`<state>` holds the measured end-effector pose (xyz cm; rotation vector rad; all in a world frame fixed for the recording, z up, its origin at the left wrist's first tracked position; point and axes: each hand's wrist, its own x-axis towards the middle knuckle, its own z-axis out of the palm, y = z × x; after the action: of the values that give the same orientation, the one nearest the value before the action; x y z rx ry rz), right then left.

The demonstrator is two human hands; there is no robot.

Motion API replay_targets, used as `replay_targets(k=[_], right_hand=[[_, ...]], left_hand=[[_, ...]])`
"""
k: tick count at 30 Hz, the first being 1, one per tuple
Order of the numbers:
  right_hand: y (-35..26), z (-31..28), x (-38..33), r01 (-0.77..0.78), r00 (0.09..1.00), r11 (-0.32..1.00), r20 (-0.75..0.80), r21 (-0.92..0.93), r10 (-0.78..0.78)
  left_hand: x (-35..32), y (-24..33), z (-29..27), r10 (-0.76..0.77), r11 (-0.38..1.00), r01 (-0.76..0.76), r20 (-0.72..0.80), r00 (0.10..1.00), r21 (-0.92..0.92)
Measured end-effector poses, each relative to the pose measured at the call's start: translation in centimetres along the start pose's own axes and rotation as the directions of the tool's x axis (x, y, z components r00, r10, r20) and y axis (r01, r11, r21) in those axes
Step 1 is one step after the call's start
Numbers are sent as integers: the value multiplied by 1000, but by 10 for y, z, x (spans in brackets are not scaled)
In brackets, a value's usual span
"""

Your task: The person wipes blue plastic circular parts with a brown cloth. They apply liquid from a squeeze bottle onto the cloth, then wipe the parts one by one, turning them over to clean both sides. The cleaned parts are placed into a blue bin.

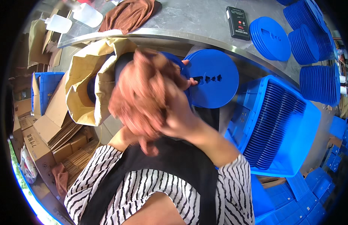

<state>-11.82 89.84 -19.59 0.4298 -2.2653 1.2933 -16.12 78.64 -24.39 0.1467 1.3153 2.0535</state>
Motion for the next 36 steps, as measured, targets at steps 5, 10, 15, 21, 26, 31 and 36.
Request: replay_targets(k=[5,10,15,21,26,31,36], right_hand=[[66,-1,46,-499,841,861,-289,-93,457],[89,-67,-39,-452,530,719,-489,528,693],[136,-100,-77,-550,418,830,-831,89,367],[35,-27,-93,-346,929,856,-269,-383,255],[78,-61,-121,-337,526,636,-422,694,738],[125,-70,-41,-716,564,696,-635,-57,528],[73,-21,-25,-451,891,854,-185,-259,414]], left_hand=[[13,3,3,18,1000,-18,13,1000,-12],[9,-1,-5,8,1000,-8,7,1000,-23],[-1,3,-5,-30,999,30,20,999,26],[-13,5,-1,-80,989,75,33,996,131],[-22,9,-3,-85,985,82,17,996,152],[-14,8,4,-86,984,76,58,995,160],[-18,11,-1,-97,981,89,40,995,174]])
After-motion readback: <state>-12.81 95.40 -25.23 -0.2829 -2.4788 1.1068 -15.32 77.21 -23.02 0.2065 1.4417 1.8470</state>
